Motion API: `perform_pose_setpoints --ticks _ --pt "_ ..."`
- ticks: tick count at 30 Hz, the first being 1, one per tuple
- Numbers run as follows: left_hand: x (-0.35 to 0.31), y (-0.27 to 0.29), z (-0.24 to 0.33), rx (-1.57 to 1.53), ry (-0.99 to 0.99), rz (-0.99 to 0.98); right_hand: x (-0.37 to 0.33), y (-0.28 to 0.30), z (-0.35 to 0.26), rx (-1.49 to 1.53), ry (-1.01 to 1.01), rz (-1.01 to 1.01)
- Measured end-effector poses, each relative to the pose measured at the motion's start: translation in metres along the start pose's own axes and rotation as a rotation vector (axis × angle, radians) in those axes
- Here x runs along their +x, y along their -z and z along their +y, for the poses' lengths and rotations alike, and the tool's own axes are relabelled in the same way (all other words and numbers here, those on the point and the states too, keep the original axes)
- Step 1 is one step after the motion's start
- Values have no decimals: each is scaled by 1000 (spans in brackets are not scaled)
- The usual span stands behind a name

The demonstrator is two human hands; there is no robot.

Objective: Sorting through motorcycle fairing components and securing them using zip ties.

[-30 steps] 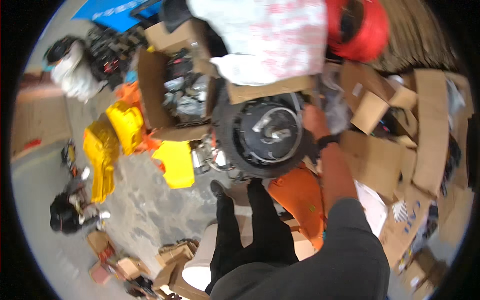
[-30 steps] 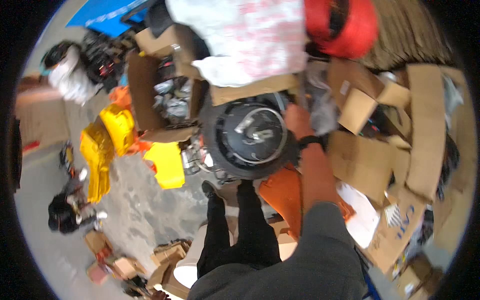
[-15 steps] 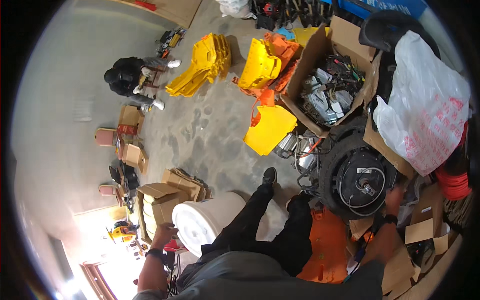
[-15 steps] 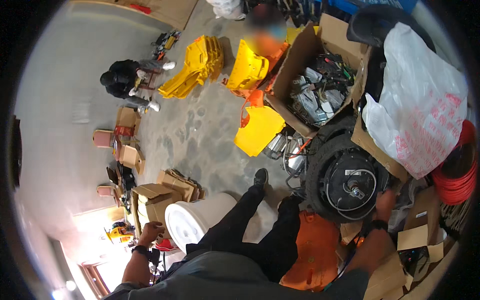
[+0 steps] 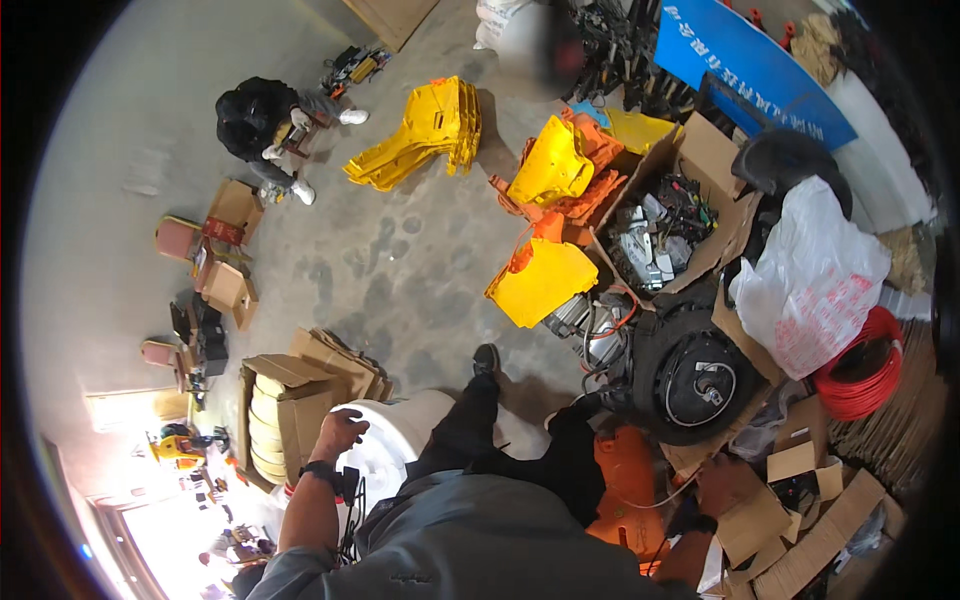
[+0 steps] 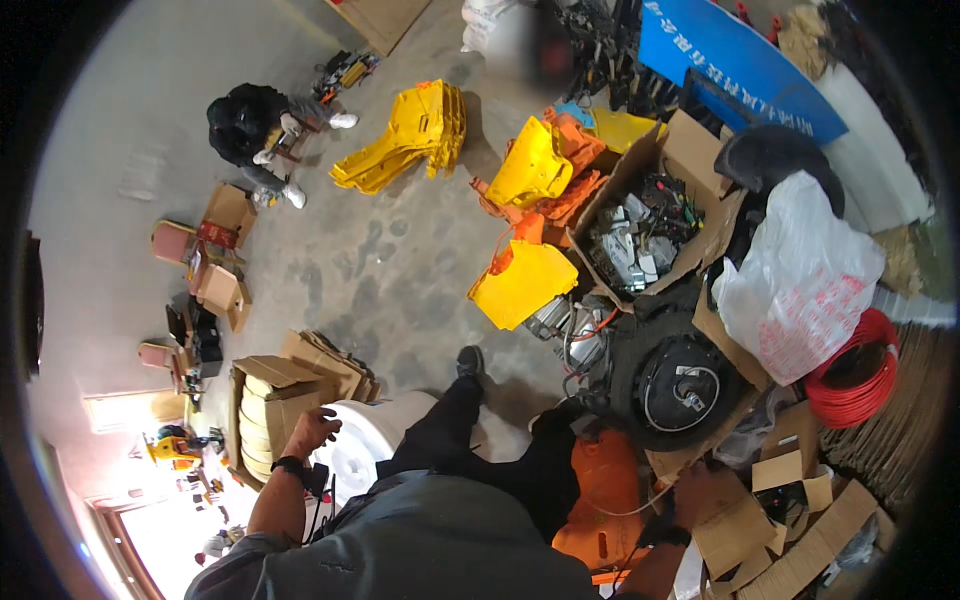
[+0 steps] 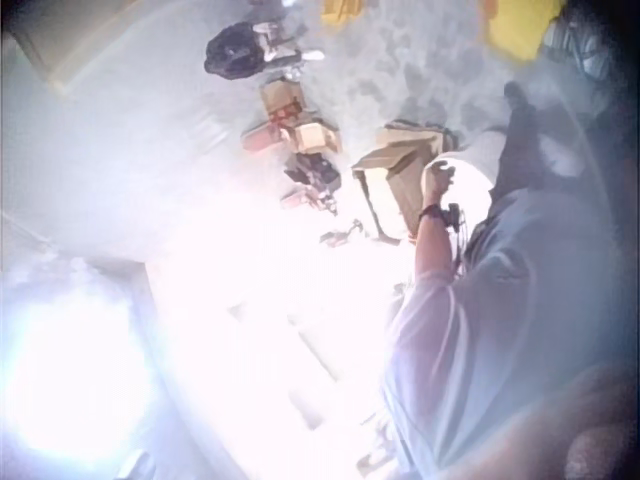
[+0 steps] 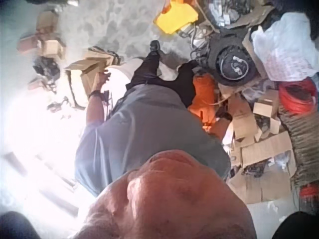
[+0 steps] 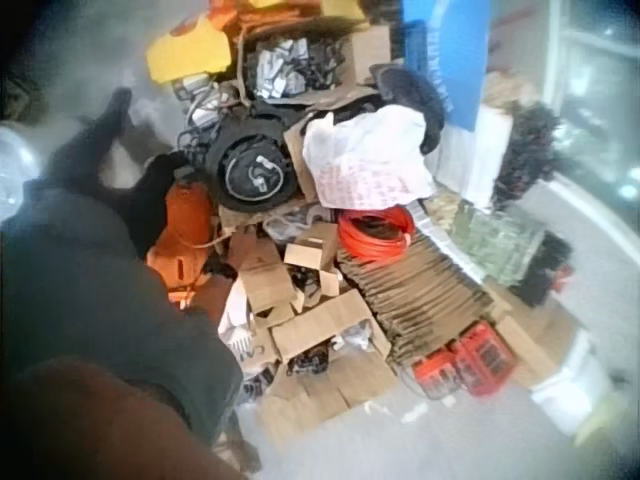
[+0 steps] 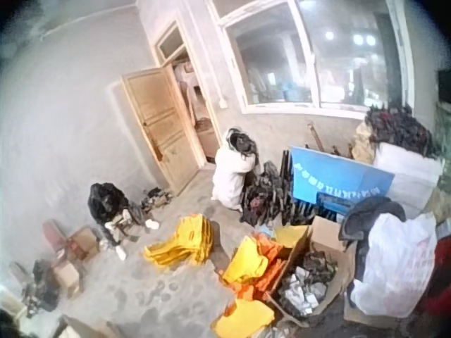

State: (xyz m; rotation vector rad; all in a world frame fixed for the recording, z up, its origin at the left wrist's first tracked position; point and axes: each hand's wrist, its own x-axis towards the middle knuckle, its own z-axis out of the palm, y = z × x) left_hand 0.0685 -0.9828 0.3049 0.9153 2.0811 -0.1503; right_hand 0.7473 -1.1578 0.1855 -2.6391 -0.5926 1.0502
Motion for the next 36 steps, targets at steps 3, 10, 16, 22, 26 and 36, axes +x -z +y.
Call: perform_pose_setpoints --ticks 3,10,16,22,26,36 --pt "47 13 -14 -67 -53 -39 -5 -37 -10 225 112 7" --pt "174 75 -43 -364 -152 -54 -66 -62 -235 140 407 200" --pt "231 161 -35 -529 -223 -37 -52 -92 -388 422 578 247" --pt "258 213 14 -444 -344 -72 -64 -144 -538 788 468 -32" --pt "267 228 72 -420 -366 -129 -40 -194 -590 816 478 -76" --pt "376 277 174 -197 -335 -175 70 -373 -698 830 252 -201"
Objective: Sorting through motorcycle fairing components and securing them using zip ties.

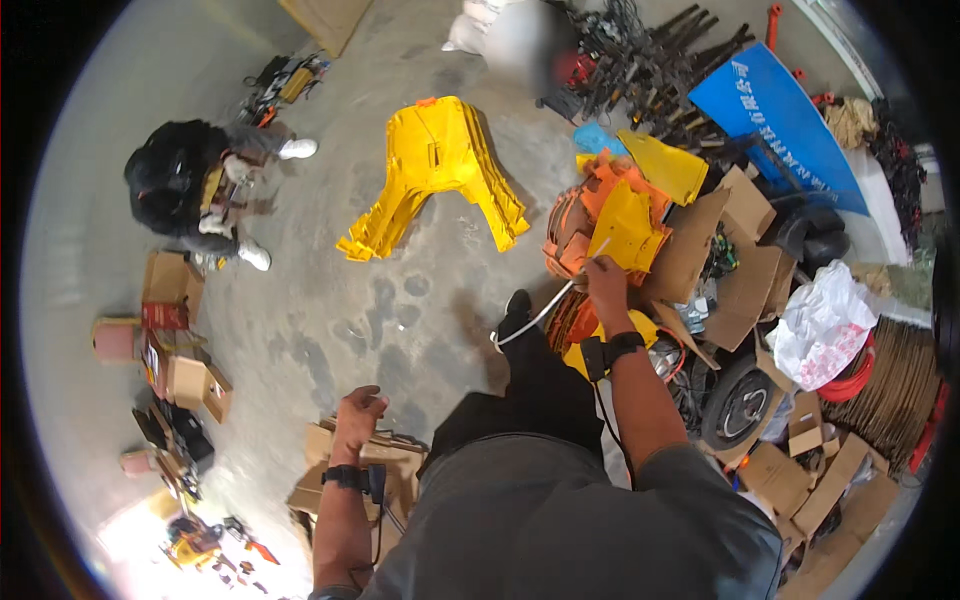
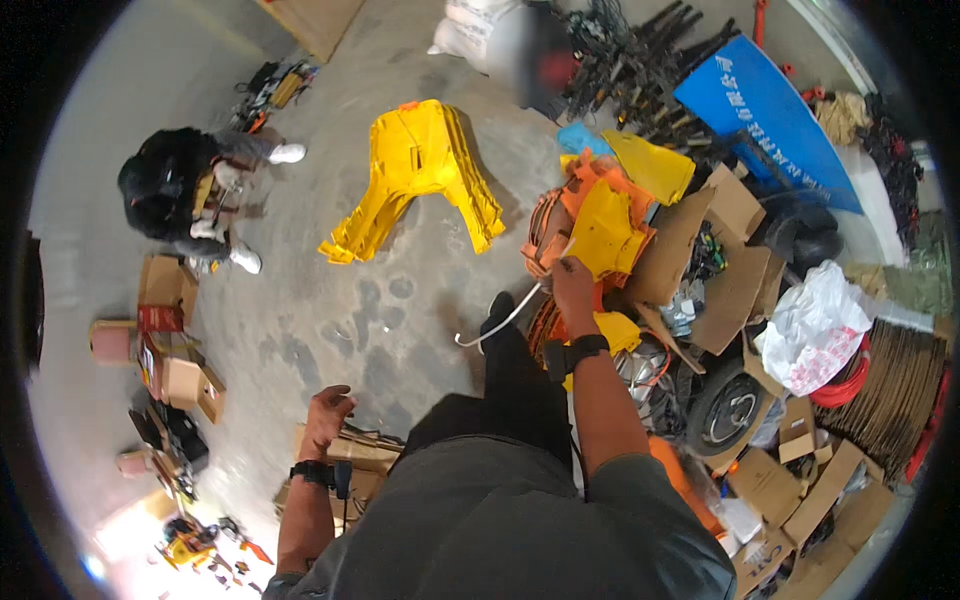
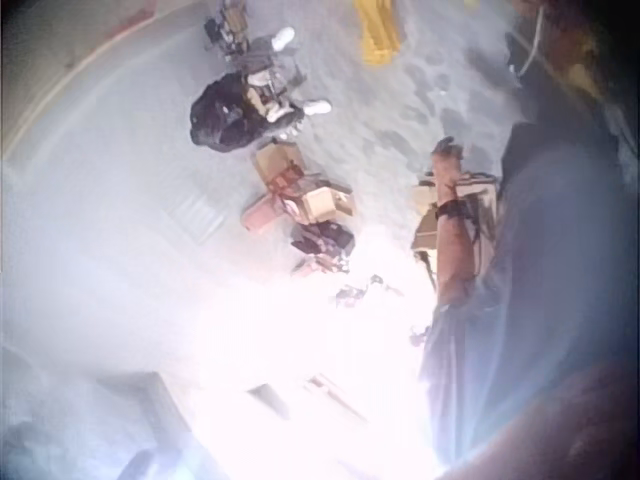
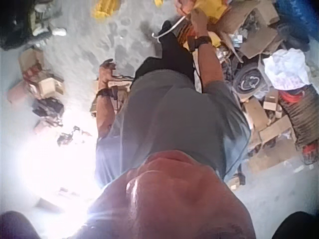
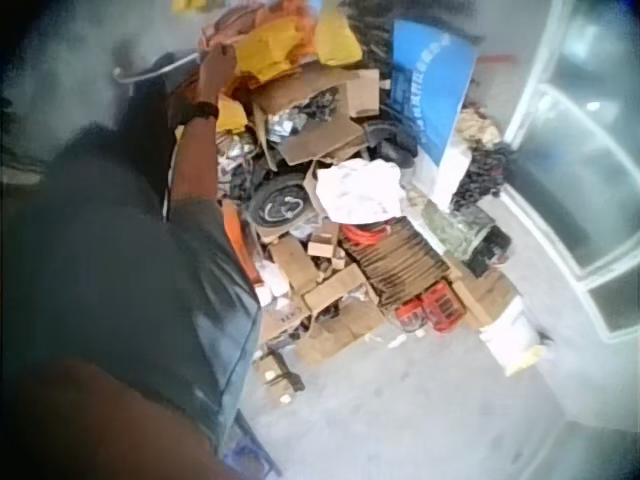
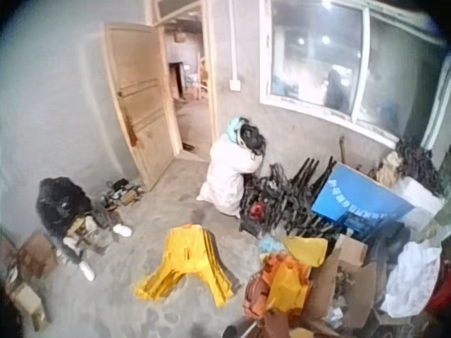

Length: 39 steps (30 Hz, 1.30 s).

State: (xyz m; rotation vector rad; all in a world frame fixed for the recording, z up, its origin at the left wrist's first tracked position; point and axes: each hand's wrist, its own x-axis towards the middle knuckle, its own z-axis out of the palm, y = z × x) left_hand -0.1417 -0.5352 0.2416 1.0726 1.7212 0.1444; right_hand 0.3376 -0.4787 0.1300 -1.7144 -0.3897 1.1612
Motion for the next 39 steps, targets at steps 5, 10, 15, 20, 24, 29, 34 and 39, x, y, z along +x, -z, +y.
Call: perform_pose_setpoints --ticks 5,10,15,20,24,29,34,39 --pt "83 -10 44 40 17 -151 46 -38 57 34 -236 1" --pt "173 -58 67 68 -100 -305 104 -68 89 1 -257 64" --pt "285 -139 36 192 -246 -590 180 -73 160 168 -370 153" --pt "402 -229 -8 262 -92 -541 241 -110 199 287 -370 158" --pt "480 -296 -16 -444 185 -269 299 -91 242 -650 21 -238" --pt "533 -322 -14 -721 4 -174 332 -130 232 -200 -144 -105" --pt "560 -343 -41 -605 161 -129 341 -139 219 -154 -154 -51" --pt "555 -367 -49 -366 232 -214 358 -126 236 -156 -113 -52"
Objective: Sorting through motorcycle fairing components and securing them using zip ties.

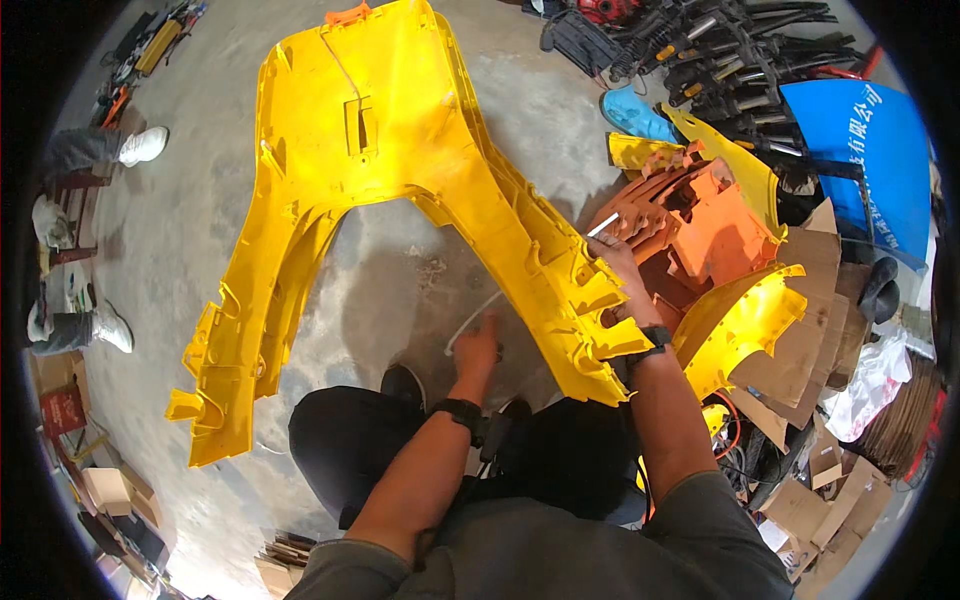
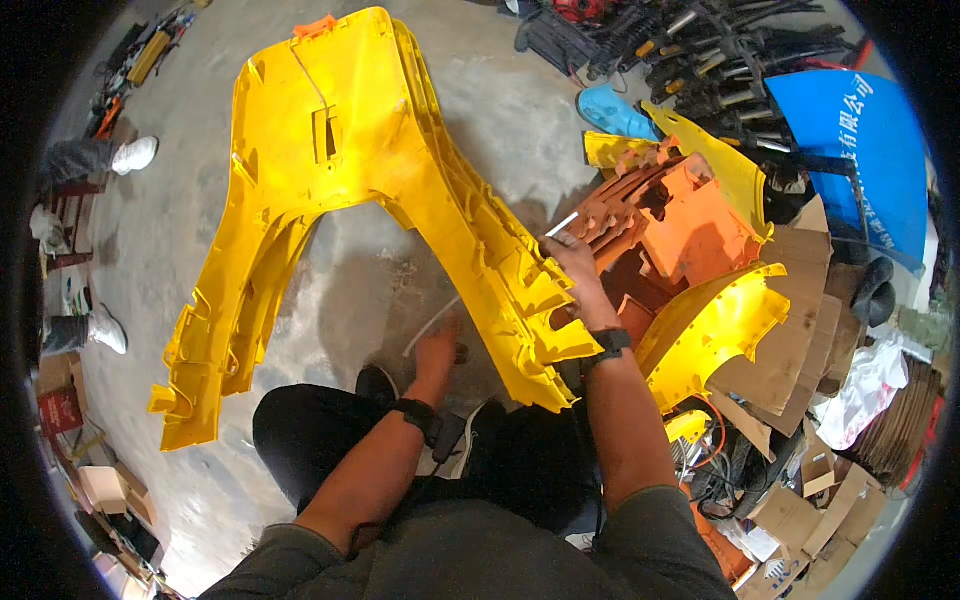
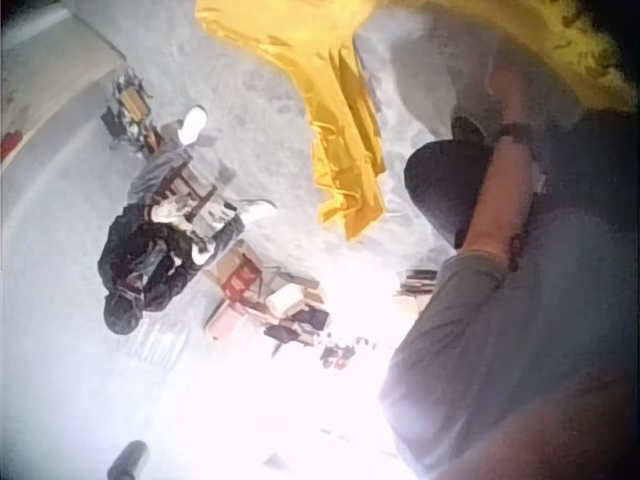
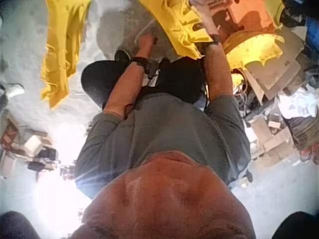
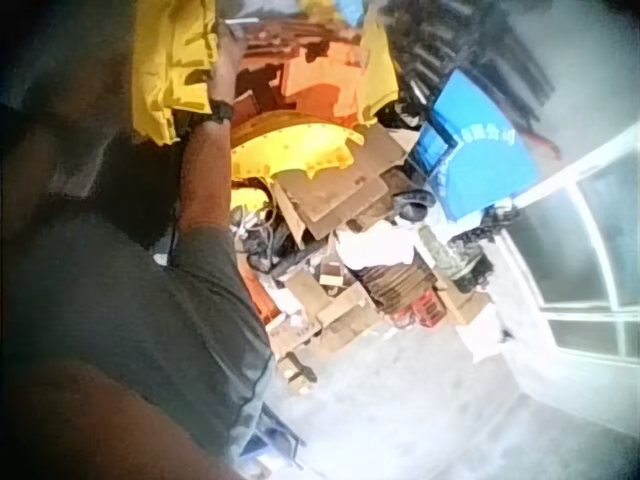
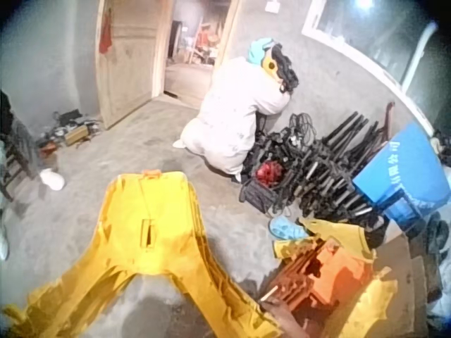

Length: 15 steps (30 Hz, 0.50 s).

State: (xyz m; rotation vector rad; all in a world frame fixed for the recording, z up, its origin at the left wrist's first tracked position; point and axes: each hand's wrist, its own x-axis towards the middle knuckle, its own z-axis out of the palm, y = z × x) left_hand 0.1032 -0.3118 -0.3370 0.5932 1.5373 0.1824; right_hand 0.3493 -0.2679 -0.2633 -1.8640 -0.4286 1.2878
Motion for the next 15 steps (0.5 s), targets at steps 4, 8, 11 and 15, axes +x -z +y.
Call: perform_pose_setpoints --ticks 4,8,11,15 --pt "-2 13 16 -309 41 60 -9 -9 -4 69 -45 47" --pt "4 20 24 -421 -167 123 -7 -9 3 15 16 12" --pt "-11 20 47 -442 -292 167 -20 -16 -13 127 53 14" --pt "-27 19 72 -511 -587 175 -25 -14 -17 142 129 -43"
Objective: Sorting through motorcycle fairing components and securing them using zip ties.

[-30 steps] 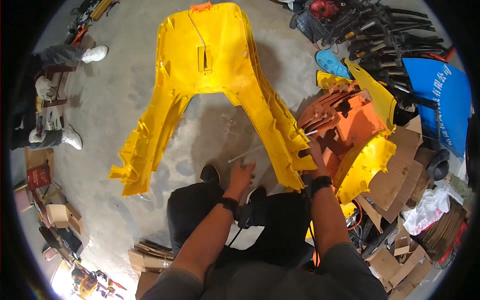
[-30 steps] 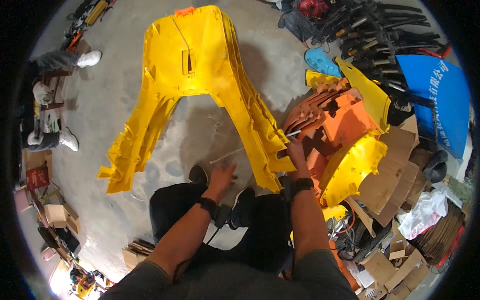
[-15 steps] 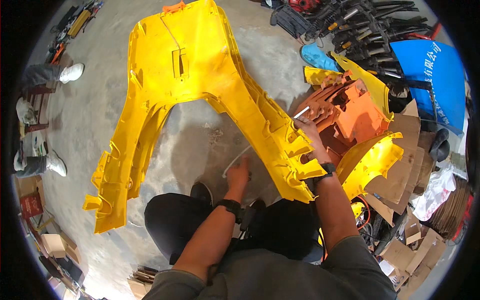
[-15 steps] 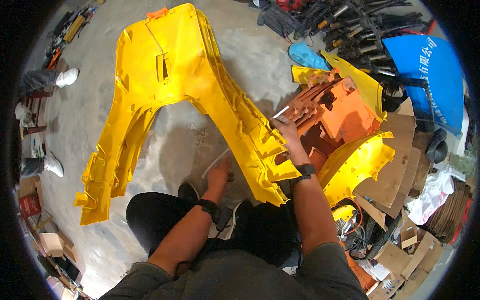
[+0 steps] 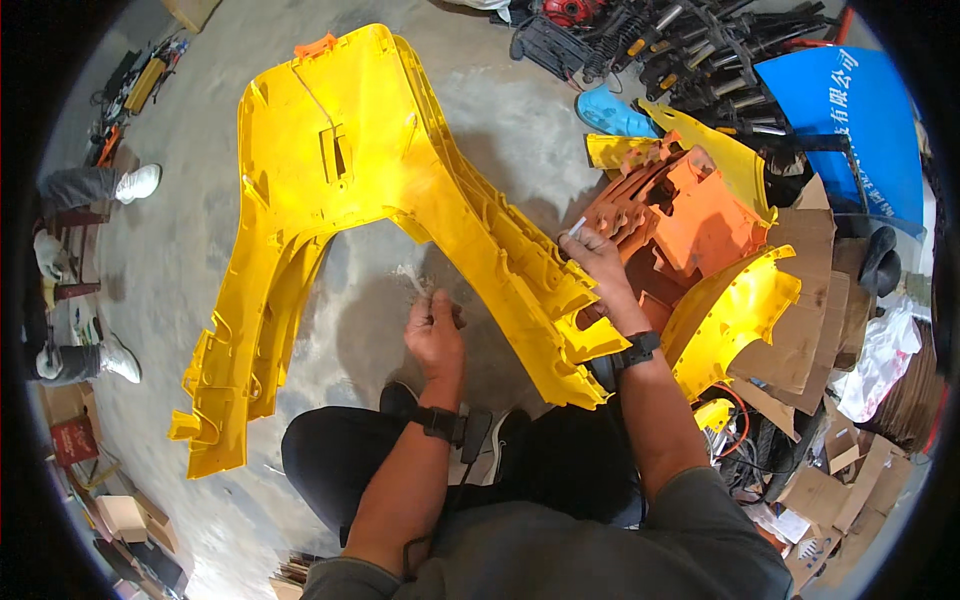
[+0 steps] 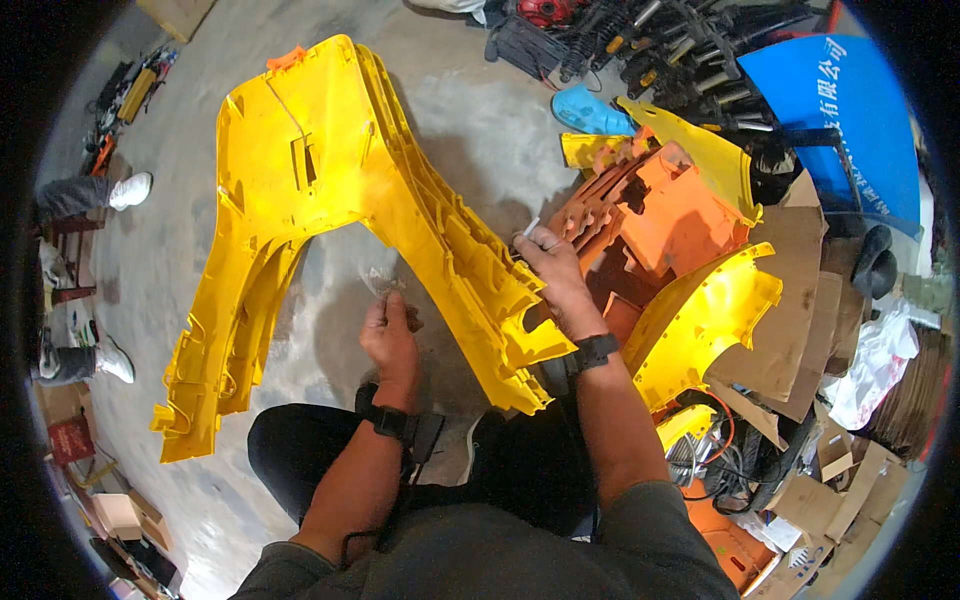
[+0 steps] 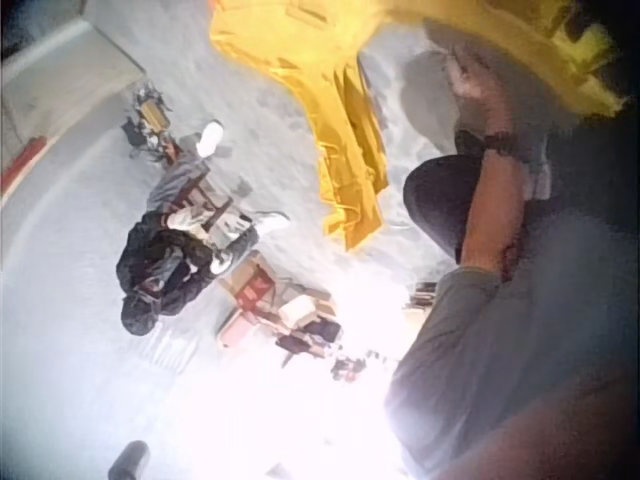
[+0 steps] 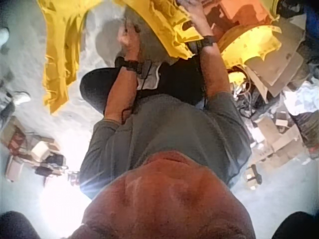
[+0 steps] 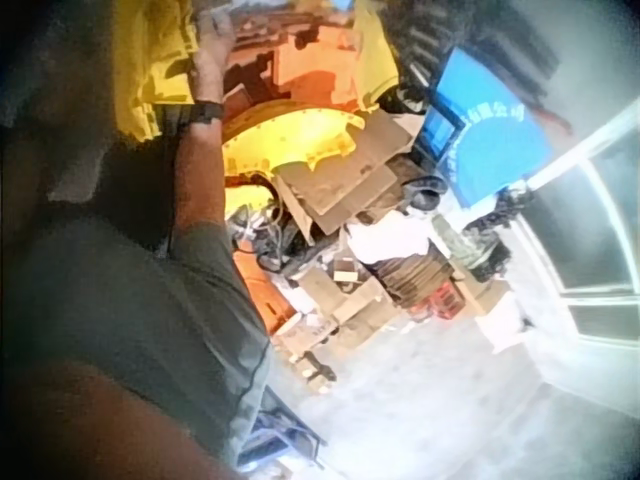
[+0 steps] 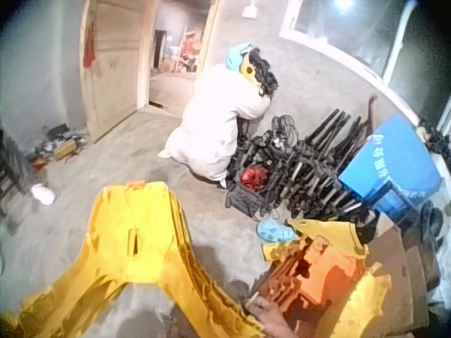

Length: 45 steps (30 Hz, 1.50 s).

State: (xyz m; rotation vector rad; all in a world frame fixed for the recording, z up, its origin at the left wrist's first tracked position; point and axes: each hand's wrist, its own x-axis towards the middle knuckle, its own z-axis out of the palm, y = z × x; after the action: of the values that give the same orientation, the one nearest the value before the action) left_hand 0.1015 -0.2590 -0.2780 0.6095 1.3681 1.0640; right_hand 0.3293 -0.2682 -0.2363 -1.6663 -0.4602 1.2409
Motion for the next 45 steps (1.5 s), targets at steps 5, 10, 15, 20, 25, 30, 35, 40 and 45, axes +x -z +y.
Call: perform_pose_setpoints --ticks 5,10,15,20,25,30,35,40,45 --pt "-6 -9 21 270 -264 -100 -7 -2 -7 -23 128 -36" --pt "-17 -17 42 409 -384 -228 -20 -5 -17 -133 247 -81" --pt "-28 -21 55 435 -386 -360 -24 1 -36 -286 196 -176" --pt "-26 -30 76 452 -578 -367 -22 -2 -55 -729 322 -315" --pt "-8 -45 105 548 -795 -489 -23 -14 -52 -916 745 -406" --pt "-1 -45 103 756 -688 -782 -30 -18 -39 -955 752 -326" --pt "-10 -38 98 1043 -871 -818 -49 -24 -38 -727 625 -166" --pt "-15 -35 90 987 -880 -816 -43 -25 -40 -719 726 -283" --pt "-14 -19 72 1017 -883 -769 -43 -46 -36 -828 604 -257"
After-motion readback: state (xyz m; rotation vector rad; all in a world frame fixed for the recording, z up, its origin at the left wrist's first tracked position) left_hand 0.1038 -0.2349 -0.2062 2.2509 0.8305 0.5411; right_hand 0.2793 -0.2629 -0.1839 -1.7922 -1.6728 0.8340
